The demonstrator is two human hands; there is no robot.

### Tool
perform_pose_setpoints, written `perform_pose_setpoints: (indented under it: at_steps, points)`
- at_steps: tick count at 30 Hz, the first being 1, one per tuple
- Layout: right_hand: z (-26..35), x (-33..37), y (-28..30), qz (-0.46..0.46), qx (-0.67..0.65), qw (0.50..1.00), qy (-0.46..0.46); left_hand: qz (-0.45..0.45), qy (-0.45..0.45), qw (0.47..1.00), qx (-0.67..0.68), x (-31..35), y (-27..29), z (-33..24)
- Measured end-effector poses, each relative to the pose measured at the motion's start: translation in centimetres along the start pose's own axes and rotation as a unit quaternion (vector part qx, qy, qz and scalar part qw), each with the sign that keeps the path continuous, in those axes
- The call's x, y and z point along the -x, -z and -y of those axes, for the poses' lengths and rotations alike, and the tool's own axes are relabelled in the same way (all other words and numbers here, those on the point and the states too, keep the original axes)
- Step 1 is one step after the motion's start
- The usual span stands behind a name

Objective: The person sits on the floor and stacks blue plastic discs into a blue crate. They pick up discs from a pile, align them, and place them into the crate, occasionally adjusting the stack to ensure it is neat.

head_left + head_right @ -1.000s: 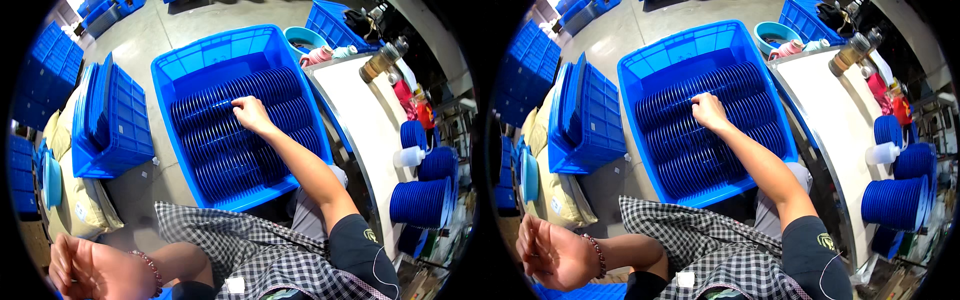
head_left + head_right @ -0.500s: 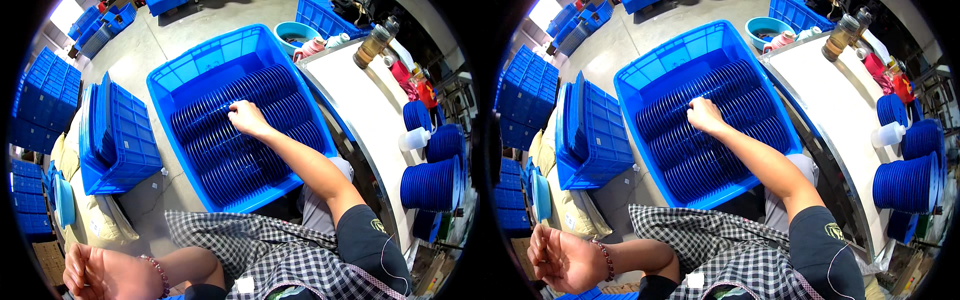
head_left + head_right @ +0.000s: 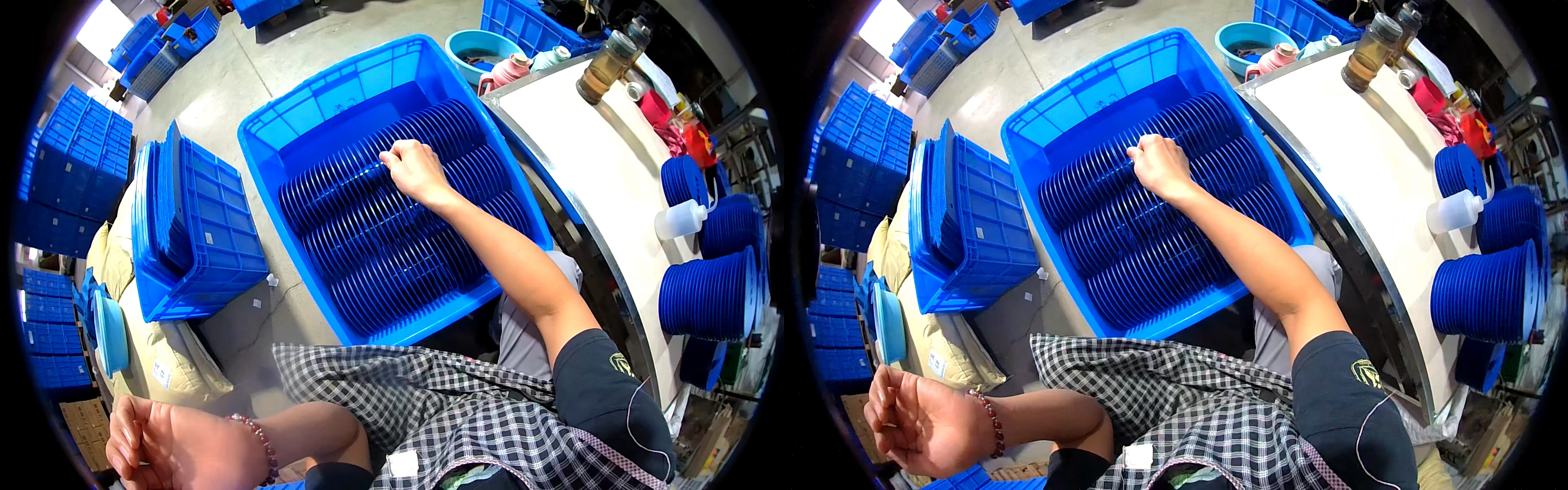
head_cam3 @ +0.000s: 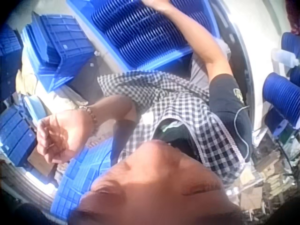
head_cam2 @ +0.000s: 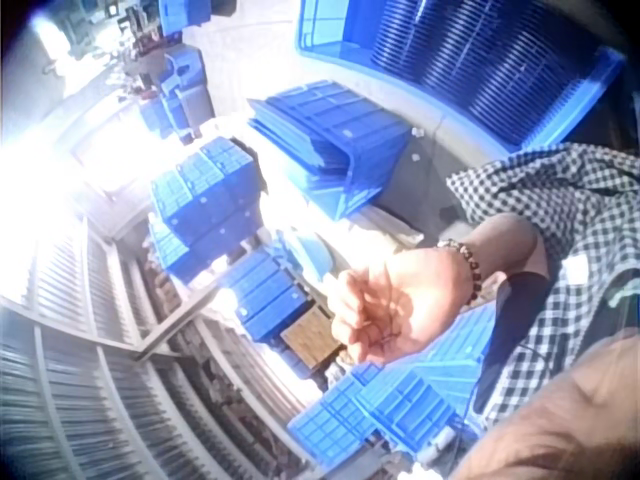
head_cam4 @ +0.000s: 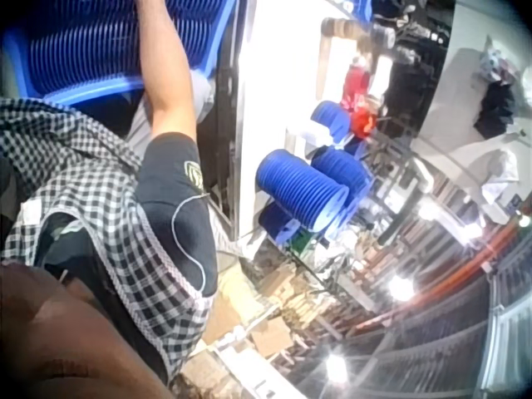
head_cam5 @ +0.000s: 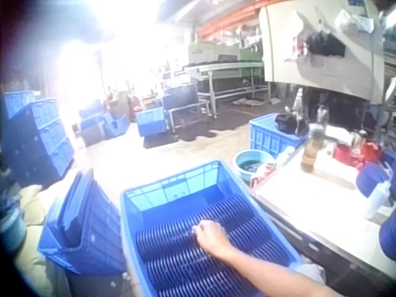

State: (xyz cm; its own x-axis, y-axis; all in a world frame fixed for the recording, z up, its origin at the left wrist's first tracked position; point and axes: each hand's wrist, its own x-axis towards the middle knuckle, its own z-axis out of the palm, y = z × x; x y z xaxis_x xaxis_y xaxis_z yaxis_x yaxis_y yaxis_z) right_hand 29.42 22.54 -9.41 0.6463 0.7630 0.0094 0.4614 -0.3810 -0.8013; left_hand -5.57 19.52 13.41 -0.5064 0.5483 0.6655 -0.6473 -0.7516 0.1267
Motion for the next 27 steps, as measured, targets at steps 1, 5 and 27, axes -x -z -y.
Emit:
perform_pose_setpoints:
  at_steps: [1, 5, 27]
  points:
    - [-0.3, 0.0, -0.4, -0.005, 0.003, 1.000, 0.011, -0.013, -0.013, 1.000, -0.013, 0.2, -0.3, 0.3]
    - [-1.0, -0.1, -1.6, 0.007, -0.007, 0.999, 0.039, 0.021, 0.049, 0.998, 0.015, -1.0, 0.8, -0.6]
    - [-1.5, -1.7, -7.4, -0.088, 0.297, 0.939, 0.152, -0.017, 0.022, 0.999, 0.038, -0.1, -0.1, -1.0]
